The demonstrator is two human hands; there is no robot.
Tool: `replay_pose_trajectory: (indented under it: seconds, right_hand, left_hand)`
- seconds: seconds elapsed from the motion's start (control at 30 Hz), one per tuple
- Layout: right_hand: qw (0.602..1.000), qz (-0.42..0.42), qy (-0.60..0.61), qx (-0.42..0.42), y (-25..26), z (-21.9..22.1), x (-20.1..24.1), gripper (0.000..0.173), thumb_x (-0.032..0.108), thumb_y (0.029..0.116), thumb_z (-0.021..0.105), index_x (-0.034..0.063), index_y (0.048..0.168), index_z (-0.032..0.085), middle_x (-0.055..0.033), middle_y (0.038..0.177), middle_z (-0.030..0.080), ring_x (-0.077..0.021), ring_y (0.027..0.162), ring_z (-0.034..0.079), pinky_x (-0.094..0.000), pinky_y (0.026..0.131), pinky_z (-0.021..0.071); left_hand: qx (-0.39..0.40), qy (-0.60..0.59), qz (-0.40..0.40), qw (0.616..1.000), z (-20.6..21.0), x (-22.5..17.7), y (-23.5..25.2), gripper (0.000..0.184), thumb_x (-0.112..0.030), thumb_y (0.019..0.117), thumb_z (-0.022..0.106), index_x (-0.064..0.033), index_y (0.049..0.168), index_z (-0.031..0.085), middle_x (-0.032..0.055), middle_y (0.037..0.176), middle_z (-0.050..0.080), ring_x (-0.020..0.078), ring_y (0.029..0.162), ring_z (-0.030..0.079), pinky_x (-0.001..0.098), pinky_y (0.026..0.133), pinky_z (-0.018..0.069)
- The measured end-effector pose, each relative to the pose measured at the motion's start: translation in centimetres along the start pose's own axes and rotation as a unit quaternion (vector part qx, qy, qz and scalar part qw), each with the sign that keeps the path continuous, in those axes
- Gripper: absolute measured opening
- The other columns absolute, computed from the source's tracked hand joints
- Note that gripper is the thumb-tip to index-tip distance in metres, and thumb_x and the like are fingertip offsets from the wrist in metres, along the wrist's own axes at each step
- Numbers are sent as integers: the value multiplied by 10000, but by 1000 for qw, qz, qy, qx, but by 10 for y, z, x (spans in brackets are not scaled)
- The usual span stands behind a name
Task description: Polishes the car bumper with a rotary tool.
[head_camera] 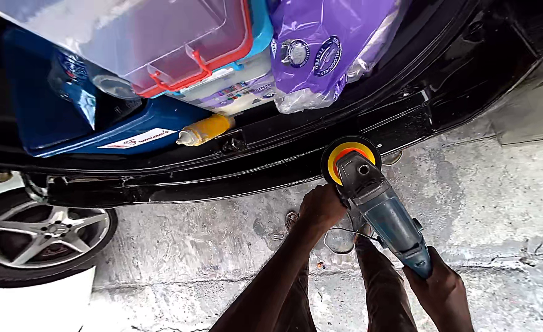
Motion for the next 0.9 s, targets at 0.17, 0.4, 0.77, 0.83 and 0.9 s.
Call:
replay_pose_trajectory:
  seconds: [0.17, 0.4, 0.77, 0.83, 0.9]
  right_hand:
    - [999, 24, 19, -11, 13, -16, -23, 554, 409, 753, 676, 7, 1134, 679, -149, 773, 706, -347, 656, 703, -582, 565, 538]
    - [998, 43, 38, -30, 21, -33, -51, 518, 321, 763, 671, -32, 1141, 664, -175, 783, 702, -350, 667, 698, -585, 584, 532]
    - [999, 32, 6, 5, 17, -31, -58, 540, 333, 733, 722, -34, 1125, 673, -188, 772, 703, -397, 666, 702, -610, 576, 531]
    - [1000, 19, 8, 3, 16, -24, -57, 535, 339, 723, 732, -27, 1110, 678, -184, 764, 702, -390, 654, 703, -607, 565, 535]
    - [1000, 7, 5, -12, 18, -21, -53, 547, 372, 715, 711, -20, 1096, 685, -169, 748, 699, -371, 628, 699, -585, 542, 531]
  left_hand:
    - [-7, 19, 24, 1000, -5, -41, 10, 322, -416, 915, 678, -96, 886, 673, 126, 834, 693, 326, 828, 699, 561, 662, 530]
    - [13, 54, 55, 997, 0, -94, 26, 332, -435, 902, 660, -106, 938, 683, 112, 894, 704, 317, 875, 705, 567, 690, 545]
    - [33, 28, 7, 999, 14, -79, 8, 315, -415, 927, 683, -100, 937, 681, 121, 871, 701, 314, 859, 703, 546, 700, 543]
    - [30, 24, -15, 999, 19, -64, 3, 308, -412, 915, 701, -104, 918, 685, 119, 855, 696, 310, 845, 699, 542, 691, 539]
    - [28, 20, -26, 999, 19, -57, 3, 306, -408, 920, 699, -103, 902, 685, 115, 842, 694, 307, 838, 698, 537, 684, 535]
Point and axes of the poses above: each hand's wrist, its own y-axis towards the middle knuckle, its own z-axis out of the palm, x = y × z, the point moved 10 cm from there along y, towards the middle knuckle
